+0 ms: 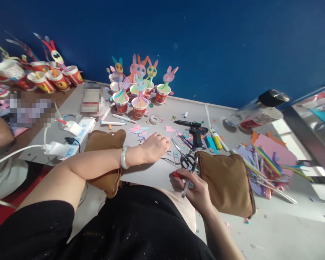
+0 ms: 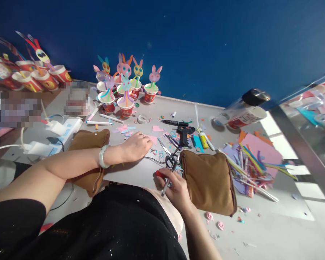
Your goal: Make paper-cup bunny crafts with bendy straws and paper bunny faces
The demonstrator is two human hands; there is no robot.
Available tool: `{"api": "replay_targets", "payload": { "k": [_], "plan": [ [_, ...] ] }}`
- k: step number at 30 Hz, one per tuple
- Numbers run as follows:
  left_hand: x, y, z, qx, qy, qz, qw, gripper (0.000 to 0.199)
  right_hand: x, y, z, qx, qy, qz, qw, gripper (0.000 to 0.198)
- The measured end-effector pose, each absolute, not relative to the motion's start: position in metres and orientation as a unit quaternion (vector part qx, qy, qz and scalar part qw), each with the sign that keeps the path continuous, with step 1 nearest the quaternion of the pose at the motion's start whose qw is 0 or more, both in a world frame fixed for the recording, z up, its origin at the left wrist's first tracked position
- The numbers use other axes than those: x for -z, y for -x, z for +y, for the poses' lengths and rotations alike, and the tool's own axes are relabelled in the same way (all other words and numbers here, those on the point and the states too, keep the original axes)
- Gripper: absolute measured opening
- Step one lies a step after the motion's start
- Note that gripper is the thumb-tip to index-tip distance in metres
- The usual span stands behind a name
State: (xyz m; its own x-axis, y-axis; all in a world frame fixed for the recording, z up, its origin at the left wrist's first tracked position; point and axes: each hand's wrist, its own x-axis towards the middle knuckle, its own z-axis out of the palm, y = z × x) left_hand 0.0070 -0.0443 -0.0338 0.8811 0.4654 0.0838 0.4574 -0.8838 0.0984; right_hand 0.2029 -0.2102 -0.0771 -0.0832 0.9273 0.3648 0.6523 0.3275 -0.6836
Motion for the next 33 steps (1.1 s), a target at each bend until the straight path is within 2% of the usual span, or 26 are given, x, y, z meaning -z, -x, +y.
{"api": "replay_targets", "payload": {
  "k": [7,16,27,33],
  "plan": [
    [0.043,-0.005,-0.054,-0.018,-0.965,0.263,0.002,0.024,0.084,-0.195,-0.211,-0.131,0.565,-0.708,0.403,0.017],
    [0.039,0.005,-0.057,-0.004,-0.977,0.196,0.084,0.022,0.083,-0.173,-0.205,-0.087,0.526,-0.766,0.36,0.019],
    [0.062,0.011,-0.062,0.014,-0.974,0.212,0.074,0.016,0.087,-0.159,-0.201,-0.081,0.511,-0.799,0.306,0.022],
    [0.036,0.013,-0.071,0.043,-0.972,0.216,0.088,0.021,0.061,-0.184,-0.188,-0.101,0.477,-0.814,0.316,0.023]
  ]
}}
